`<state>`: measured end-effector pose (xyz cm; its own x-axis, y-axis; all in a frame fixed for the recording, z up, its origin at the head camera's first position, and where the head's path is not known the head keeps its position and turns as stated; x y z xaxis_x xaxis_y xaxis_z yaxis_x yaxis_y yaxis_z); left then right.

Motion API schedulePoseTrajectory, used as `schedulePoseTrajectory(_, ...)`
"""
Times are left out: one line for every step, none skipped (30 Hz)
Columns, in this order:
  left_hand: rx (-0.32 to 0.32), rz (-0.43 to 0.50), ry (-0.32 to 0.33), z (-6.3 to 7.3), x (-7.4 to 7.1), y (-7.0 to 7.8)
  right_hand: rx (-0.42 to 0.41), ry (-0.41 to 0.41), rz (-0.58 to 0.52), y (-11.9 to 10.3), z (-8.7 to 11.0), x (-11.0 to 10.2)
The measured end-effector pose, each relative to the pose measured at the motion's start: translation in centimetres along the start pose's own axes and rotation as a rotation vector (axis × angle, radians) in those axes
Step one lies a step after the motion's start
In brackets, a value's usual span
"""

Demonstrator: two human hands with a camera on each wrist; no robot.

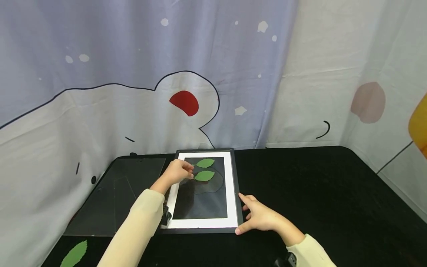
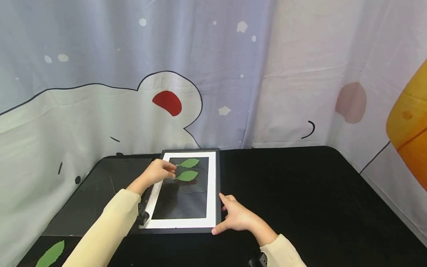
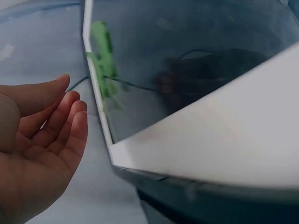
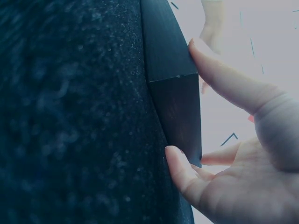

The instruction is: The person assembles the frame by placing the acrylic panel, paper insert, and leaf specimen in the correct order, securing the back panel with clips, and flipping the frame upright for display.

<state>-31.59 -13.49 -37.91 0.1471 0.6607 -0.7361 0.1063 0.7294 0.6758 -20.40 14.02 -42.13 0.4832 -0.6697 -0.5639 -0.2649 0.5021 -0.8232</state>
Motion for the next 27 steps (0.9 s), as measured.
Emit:
schedulePoseTrajectory(-0.003,0.008,-0.002,0.2,-0.3,0.2,0.0,0.0,0.0,0.0,0.0,0.0)
schedulePoseTrajectory(0.001,0.014,-0.005,0.4,-0.6,0.5,0.001,0.0,-0.001,0.0,0.0,0.0)
schedulePoseTrajectory(0.005,0.023,-0.008,0.6,-0.9,0.7,0.001,-0.001,-0.001,0.0,0.0,0.0)
schedulePoseTrajectory(0.004,0.033,-0.009,0.8,-1.3,0.9,0.002,-0.002,-0.001,0.0,0.0,0.1)
schedulePoseTrajectory(0.001,0.048,-0.011,1.0,-1.6,1.1,0.002,-0.002,-0.001,0.0,0.0,0.1)
schedulePoseTrajectory(-0.006,0.062,-0.009,1.2,-2.0,1.2,0.003,-0.002,-0.002,0.0,0.0,0.1)
schedulePoseTrajectory(-0.005,0.074,-0.01,1.5,-2.3,1.3,0.004,-0.002,-0.002,0.0,0.0,0.1)
schedulePoseTrajectory(-0.006,0.084,-0.011,1.8,-2.7,1.5,0.005,-0.002,-0.003,0.0,0.0,0.1)
schedulePoseTrajectory(-0.002,0.09,-0.011,2.0,-3.0,1.6,0.006,-0.002,-0.005,0.0,0.0,0.1)
schedulePoseTrajectory(-0.005,0.099,-0.009,2.3,-3.4,1.6,0.008,-0.002,-0.005,0.0,0.0,0.1)
schedulePoseTrajectory(-0.004,0.103,-0.006,2.6,-3.7,1.7,0.008,-0.001,-0.006,-0.1,0.0,0.1)
schedulePoseTrajectory(-0.003,0.109,-0.002,2.9,-4.1,1.7,0.009,-0.001,-0.008,-0.1,0.0,0.1)
schedulePoseTrajectory(0.003,0.11,0.0,3.2,-4.5,1.8,0.01,0.0,-0.01,-0.1,0.0,0.0)
schedulePoseTrajectory(0.005,0.11,0.005,3.4,-4.9,1.8,0.011,-0.001,-0.011,-0.1,0.0,0.0)
schedulePoseTrajectory(0.01,0.109,0.012,3.7,-5.2,1.8,0.011,-0.001,-0.011,-0.1,0.0,0.0)
schedulePoseTrajectory(0.009,0.111,0.019,4.0,-5.5,1.8,0.011,-0.002,-0.011,-0.1,0.0,0.1)
schedulePoseTrajectory(0.016,0.11,0.023,4.3,-5.8,1.8,0.01,-0.002,-0.011,-0.1,-0.1,0.1)
schedulePoseTrajectory(0.02,0.109,0.026,4.5,-6.1,1.8,0.01,-0.003,-0.01,-0.1,-0.1,0.1)
schedulePoseTrajectory(0.022,0.106,0.028,4.8,-6.4,1.8,0.01,-0.004,-0.009,-0.1,-0.1,0.1)
schedulePoseTrajectory(0.026,0.107,0.028,5.2,-6.6,1.9,0.009,-0.005,-0.008,-0.1,-0.1,0.1)
schedulePoseTrajectory(0.027,0.108,0.029,5.5,-6.9,1.9,0.006,-0.006,-0.007,-0.1,-0.2,0.1)
schedulePoseTrajectory(0.026,0.105,0.028,5.9,-7.1,1.9,0.006,-0.006,-0.007,-0.1,-0.2,0.1)
schedulePoseTrajectory(0.025,0.103,0.029,6.2,-7.4,1.8,0.005,-0.006,-0.007,-0.1,-0.2,0.1)
schedulePoseTrajectory(0.022,0.1,0.031,6.6,-7.6,1.8,0.005,-0.006,-0.006,-0.1,-0.2,0.1)
schedulePoseTrajectory(0.021,0.097,0.033,7.0,-7.9,1.8,0.004,-0.006,-0.006,-0.1,-0.2,0.2)
schedulePoseTrajectory(0.023,0.093,0.035,7.4,-8.1,1.7,0.004,-0.006,-0.006,-0.1,-0.2,0.2)
schedulePoseTrajectory(0.024,0.086,0.04,7.8,-8.3,1.7,0.006,-0.005,-0.007,-0.1,-0.2,0.2)
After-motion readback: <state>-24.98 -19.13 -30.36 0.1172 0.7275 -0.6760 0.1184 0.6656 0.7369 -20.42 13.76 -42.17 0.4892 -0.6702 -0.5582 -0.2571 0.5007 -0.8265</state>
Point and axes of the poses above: each hand's wrist, its own z-axis away from the middle knuckle, its own x-axis out of the palm, y = z × x, the point moved 3 cm from there along -z, towards the middle knuckle, and after that the axes turned 4 degrees about -x, right-handed, at the moved point
